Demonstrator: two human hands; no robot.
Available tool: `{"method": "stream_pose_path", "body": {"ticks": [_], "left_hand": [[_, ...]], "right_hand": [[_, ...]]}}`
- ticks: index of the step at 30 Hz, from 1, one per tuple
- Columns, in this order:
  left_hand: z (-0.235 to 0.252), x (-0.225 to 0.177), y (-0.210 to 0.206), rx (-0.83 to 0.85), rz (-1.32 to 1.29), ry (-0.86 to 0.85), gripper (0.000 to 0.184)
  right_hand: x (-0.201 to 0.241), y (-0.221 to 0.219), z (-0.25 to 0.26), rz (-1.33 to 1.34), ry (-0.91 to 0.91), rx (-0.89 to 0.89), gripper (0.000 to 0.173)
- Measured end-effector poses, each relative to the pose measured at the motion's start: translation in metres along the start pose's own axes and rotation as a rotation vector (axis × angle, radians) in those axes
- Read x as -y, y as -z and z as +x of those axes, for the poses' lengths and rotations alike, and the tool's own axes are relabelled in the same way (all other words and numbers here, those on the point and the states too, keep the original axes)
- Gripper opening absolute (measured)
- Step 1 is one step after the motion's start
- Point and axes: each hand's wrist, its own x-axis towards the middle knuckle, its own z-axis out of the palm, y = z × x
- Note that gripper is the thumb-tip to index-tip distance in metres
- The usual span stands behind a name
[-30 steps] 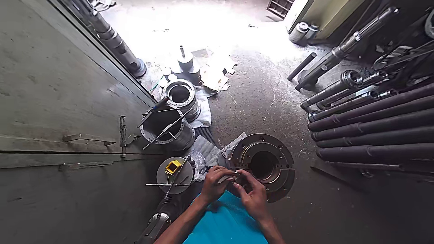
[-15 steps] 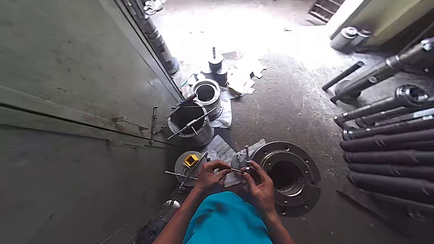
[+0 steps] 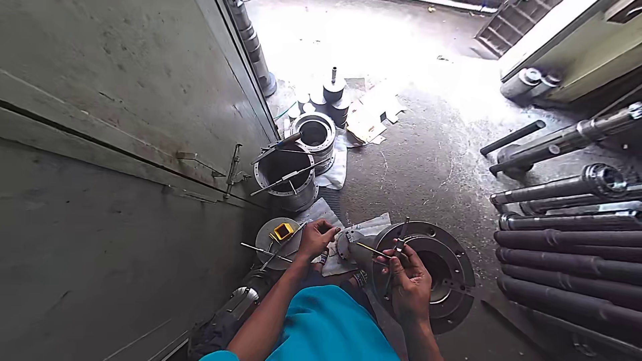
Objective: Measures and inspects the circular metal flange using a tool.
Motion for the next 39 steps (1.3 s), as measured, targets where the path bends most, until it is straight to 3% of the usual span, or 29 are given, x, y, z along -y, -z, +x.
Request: {"method": "stream_pose_path", "body": {"ticks": [1,3,4,8,13,15,18,20,23,25,29,39], "left_hand": [[0.005,0.007,0.001,-0.001,0.169,-0.017,0.021],[0.012,0.023,0.005,0.144,0.411,-0.11,0.061],[0.014,0.03,0.007,0.151,0.473,-0.137,0.068],[0.005,0.052,0.029,-0.081,0.527,-0.097,0.037],[-0.01,0.093,0.081,-0.34,0.587,-0.005,0.036],[-0.019,0.097,0.101,-0.41,0.333,0.094,0.043],[-0.036,0.085,0.12,-0.509,-0.446,0.111,0.046],[-0.05,0.065,0.129,-0.512,-0.827,0.155,0.042],[-0.071,0.051,0.131,-0.603,-1.077,0.104,0.033],[-0.088,0.041,0.132,-0.618,-1.243,0.029,0.035],[-0.109,0.031,0.134,-0.577,-1.418,-0.109,0.021],[-0.145,0.053,0.132,-0.719,-1.328,-0.121,0.012]], "right_hand": [[0.0,0.0,0.003,-0.007,0.002,-0.003,0.042],[0.002,-0.001,0.007,-0.04,0.014,-0.007,0.042],[0.003,-0.003,0.008,-0.056,0.018,-0.001,0.042],[-0.001,-0.016,0.011,-0.118,0.032,0.067,0.042],[-0.029,-0.058,0.021,-0.255,-0.009,0.209,0.044],[-0.056,-0.083,0.031,-0.286,-0.021,0.302,0.044],[-0.101,-0.126,0.046,-0.392,-0.045,0.441,0.042],[-0.13,-0.151,0.057,-0.547,-0.036,0.526,0.041],[-0.17,-0.179,0.067,-0.735,0.029,0.633,0.039],[-0.191,-0.195,0.064,-0.819,0.094,0.718,0.04],[-0.228,-0.221,0.061,-0.934,0.191,0.861,0.039],[-0.26,-0.246,0.06,-1.211,0.263,1.077,0.049]]}}
